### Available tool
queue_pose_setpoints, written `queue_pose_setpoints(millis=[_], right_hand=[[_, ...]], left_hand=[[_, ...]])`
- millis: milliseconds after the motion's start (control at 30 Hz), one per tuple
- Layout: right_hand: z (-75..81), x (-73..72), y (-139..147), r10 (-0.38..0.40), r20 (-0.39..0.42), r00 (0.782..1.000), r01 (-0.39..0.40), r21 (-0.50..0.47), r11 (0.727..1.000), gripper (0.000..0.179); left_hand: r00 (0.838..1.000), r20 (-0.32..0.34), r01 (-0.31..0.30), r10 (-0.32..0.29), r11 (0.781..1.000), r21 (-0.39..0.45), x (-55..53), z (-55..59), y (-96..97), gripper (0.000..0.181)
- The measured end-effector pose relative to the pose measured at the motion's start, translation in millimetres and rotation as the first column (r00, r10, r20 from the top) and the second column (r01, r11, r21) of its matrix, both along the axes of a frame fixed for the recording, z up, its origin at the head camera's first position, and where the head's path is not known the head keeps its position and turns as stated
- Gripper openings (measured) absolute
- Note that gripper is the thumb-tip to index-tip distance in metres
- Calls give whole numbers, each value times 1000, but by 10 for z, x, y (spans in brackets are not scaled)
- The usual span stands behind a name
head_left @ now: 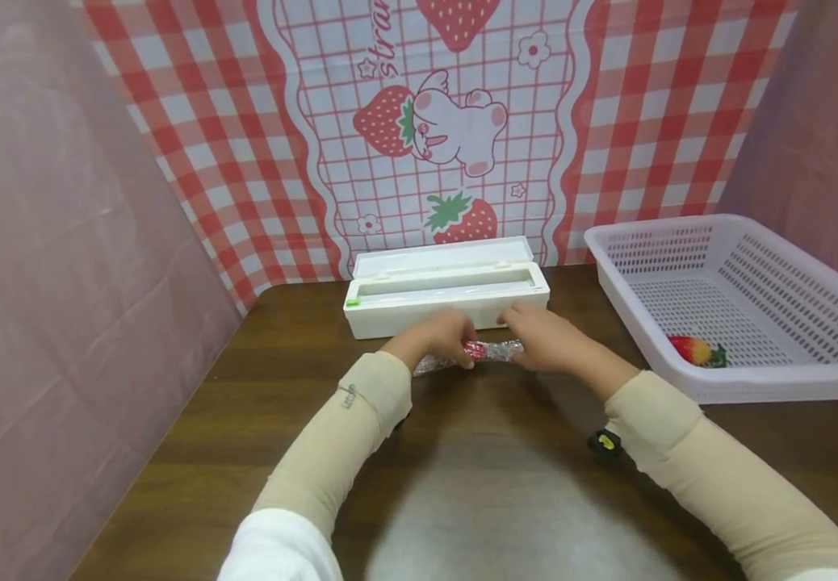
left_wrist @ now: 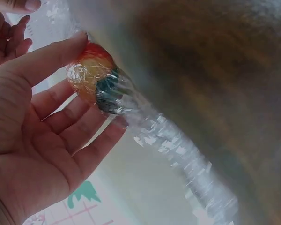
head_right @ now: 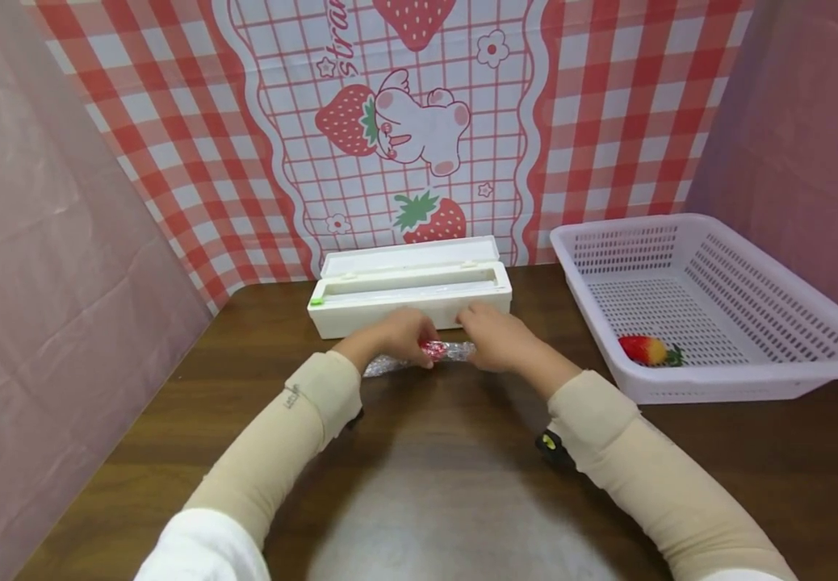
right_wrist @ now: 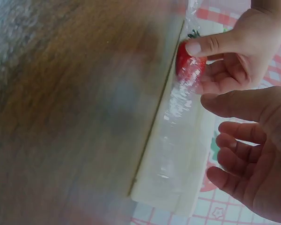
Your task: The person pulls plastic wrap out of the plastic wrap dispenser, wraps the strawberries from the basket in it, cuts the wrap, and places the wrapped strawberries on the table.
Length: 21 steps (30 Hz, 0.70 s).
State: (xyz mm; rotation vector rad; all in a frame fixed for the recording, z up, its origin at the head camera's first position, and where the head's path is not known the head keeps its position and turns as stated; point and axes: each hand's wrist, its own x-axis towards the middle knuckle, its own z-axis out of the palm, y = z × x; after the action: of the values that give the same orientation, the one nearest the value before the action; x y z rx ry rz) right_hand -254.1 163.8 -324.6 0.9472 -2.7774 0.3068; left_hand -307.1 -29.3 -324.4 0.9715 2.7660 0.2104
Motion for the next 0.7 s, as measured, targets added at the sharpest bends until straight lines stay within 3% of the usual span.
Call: queue_pose_setpoints(millis=[200,400,500,700], right_hand=[[46,68,-50,-38,-128,991,48,72,996,46],[39,88,-86,-51,-277,960,85,114,990,34],[42,81,-84,-81,-291,953,104,66,992,25],[12,32,-65,-136,-227,964,130,-42,991,12]], left_hand=[[997,-77,-24,29,997,71,72,172,-21,25],[991,-112,-50,71,982,180,223,273,30,23],[981,-167,-60,95,976,208,318,300,71,24],[945,-301,-57,127,971,231,431,319,129,28]])
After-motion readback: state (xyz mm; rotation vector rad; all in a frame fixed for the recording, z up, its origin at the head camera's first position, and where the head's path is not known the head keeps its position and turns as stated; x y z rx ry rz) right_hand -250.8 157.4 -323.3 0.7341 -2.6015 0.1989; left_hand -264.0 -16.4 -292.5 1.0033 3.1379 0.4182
